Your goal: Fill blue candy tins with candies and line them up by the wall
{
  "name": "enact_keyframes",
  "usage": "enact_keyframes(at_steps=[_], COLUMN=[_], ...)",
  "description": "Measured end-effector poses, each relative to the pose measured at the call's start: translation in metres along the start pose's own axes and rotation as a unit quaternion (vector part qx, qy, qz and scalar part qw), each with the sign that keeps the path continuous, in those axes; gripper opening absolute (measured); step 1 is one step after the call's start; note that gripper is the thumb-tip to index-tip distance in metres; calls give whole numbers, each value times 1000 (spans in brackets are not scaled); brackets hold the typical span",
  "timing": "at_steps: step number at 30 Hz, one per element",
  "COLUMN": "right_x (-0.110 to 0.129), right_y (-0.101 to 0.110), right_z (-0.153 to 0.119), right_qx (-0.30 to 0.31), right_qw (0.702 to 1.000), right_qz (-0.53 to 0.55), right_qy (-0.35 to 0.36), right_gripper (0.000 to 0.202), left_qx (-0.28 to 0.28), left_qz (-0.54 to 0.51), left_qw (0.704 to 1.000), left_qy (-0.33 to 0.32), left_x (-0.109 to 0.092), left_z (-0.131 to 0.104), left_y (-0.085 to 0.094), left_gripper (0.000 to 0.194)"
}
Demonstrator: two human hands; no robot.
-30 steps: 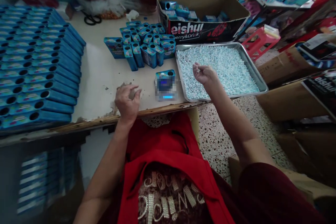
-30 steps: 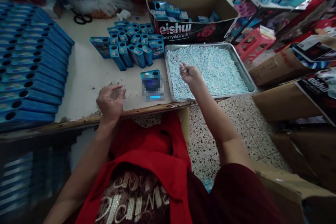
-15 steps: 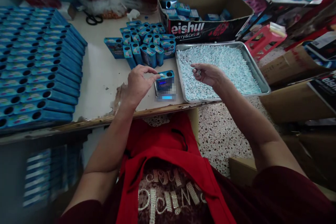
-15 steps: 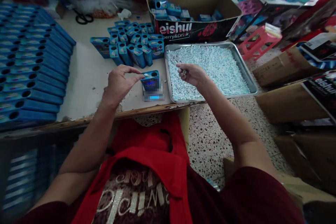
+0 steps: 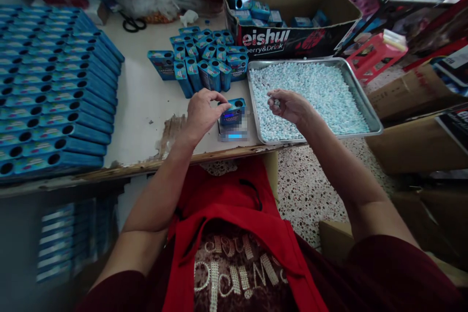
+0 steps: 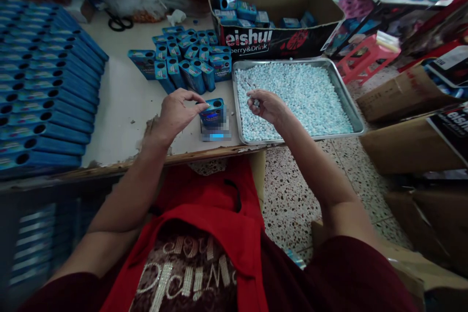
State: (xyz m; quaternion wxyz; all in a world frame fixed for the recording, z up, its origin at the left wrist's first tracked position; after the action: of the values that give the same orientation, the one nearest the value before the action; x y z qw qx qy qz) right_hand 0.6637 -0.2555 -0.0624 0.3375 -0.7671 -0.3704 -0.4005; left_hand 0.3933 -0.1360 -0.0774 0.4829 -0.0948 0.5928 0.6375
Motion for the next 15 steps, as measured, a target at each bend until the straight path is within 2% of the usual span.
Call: enact_keyframes(at_steps=[3, 5, 7, 10, 13, 15], right_x=[1, 3, 5, 6, 4, 3], right_y=[1, -8, -25, -57, -79, -86], right_z=[-3, -5, -5, -1, 6, 10], right_qx=[9, 48, 106, 176, 179, 173], right_qw=[1000, 997, 988, 962, 934, 922], right_qz=[-18, -44, -87, -169, -253, -293], right_qy=[18, 40, 70, 121, 175, 185], right_gripper=[32, 28, 27, 27, 28, 27], left_qx=[6, 21, 26, -16, -42, -27], left_qz=[-4, 6, 27, 47, 40, 31], left_qw=[1000, 1000, 999, 998, 998, 999], left_qy=[-5, -11, -15, -24, -23, -5], left_x=[-7, -15, -24, -27, -14, -5], left_z=[6, 10, 11, 9, 3, 0], left_y=[-8, -16, -18, -3, 20, 24], left_gripper=[5, 4, 5, 7, 12, 29])
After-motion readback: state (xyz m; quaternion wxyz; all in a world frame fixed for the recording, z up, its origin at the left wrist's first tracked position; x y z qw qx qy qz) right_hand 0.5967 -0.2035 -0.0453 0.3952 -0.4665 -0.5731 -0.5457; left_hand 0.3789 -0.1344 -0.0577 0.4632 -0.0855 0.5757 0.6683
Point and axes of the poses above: each hand's wrist, its own z-axis towards the middle knuckle, its own y-axis out of the back of the hand, x = y × z, the point moved 6 cm from there along z, towards the middle knuckle, and after that the axes turned 3 degrees about z, right-handed, at the moved point
